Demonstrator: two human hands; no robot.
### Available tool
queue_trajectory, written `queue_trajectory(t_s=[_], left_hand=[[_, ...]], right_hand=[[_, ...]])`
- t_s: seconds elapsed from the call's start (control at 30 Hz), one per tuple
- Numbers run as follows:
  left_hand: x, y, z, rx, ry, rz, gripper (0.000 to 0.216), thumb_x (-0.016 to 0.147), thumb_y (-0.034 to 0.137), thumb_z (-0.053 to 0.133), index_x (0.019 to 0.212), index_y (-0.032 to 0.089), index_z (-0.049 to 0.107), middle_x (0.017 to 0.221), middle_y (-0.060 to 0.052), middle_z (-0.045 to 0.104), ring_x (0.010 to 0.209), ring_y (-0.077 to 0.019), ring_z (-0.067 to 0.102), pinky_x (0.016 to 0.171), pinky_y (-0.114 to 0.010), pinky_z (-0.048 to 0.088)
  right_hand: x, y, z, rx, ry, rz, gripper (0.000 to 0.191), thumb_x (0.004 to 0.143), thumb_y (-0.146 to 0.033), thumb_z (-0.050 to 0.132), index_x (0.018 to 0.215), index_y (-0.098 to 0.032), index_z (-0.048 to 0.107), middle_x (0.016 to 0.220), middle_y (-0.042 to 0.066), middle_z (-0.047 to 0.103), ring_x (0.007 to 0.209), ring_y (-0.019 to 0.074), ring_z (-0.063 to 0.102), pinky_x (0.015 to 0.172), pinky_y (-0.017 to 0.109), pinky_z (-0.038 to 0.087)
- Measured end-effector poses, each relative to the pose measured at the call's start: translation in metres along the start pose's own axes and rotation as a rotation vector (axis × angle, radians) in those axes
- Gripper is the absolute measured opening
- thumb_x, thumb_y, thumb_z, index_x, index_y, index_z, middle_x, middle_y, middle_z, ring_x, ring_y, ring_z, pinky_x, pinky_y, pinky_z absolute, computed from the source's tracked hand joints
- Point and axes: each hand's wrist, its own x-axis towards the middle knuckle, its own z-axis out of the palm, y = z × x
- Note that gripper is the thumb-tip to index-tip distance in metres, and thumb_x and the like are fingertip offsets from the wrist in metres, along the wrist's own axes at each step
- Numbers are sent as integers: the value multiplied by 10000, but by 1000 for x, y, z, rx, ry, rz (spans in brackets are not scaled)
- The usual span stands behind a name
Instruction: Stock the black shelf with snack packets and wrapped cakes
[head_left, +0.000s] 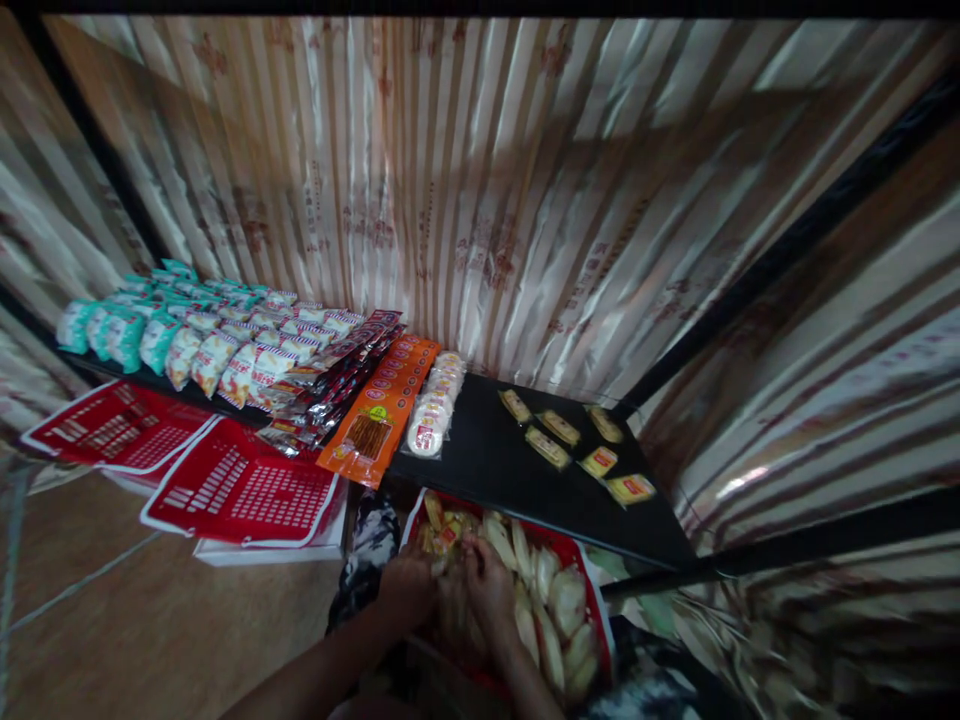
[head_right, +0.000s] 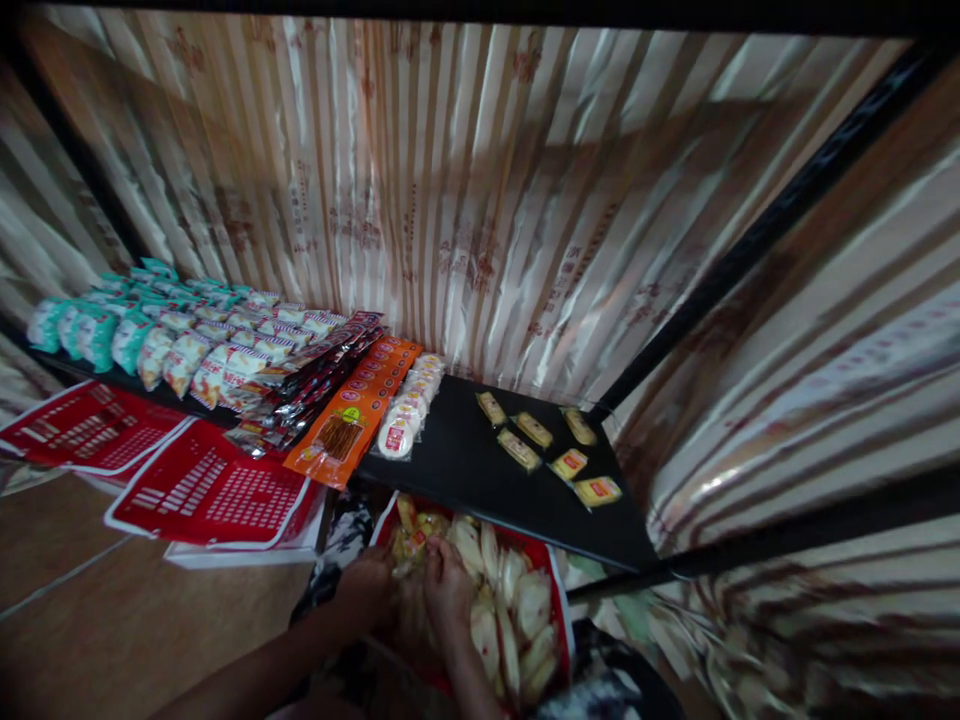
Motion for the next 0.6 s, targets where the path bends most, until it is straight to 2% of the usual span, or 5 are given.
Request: queue_trajectory(t_s=[0.13, 0.3, 0.4, 0.5, 0.6], left_hand=[[-4, -4, 1, -9, 30, -36, 179, 715, 136, 505, 760, 153, 677, 817, -151, 672, 866, -293, 621, 815, -379, 439], [-8, 8, -16, -62, 97, -67, 232, 794, 214, 454, 851, 173, 676, 919, -153, 674, 899, -283, 619, 800, -359, 423], [-6, 15, -28, -216, 148, -144, 224, 802, 247, 470, 895, 200, 669, 918, -112, 685, 876, -251, 622, 781, -322, 416], [0, 18, -39, -449, 196, -230, 161, 760, 214, 532, 846, 204, 668, 845, -62, 692, 829, -205, 616, 755, -271, 408], [5, 20, -48, -587, 210, -263, 122, 748, 181, 540, 782, 170, 657, 756, -40, 676, 737, -166, 601, 682, -236, 407]], right_hand=[[-8, -11, -4, 9, -9, -29, 300, 833, -367, 391, 820, -215, 650, 846, 72, 712, 784, 200, 668, 723, 311, 520], [-12, -25, -9, 46, -24, -51, 303, 833, -348, 390, 853, -202, 655, 868, 76, 712, 800, 191, 664, 752, 302, 517], [-13, -32, -11, 49, -59, -81, 308, 834, -316, 382, 886, -197, 661, 895, 71, 710, 834, 187, 657, 775, 302, 514], [-14, -37, -12, 18, -83, -164, 312, 829, -264, 387, 957, -190, 662, 946, 71, 700, 894, 188, 640, 811, 311, 506], [-15, -39, -13, -28, -61, -275, 341, 804, -201, 404, 1041, -194, 649, 1029, 78, 679, 974, 198, 612, 870, 343, 488]])
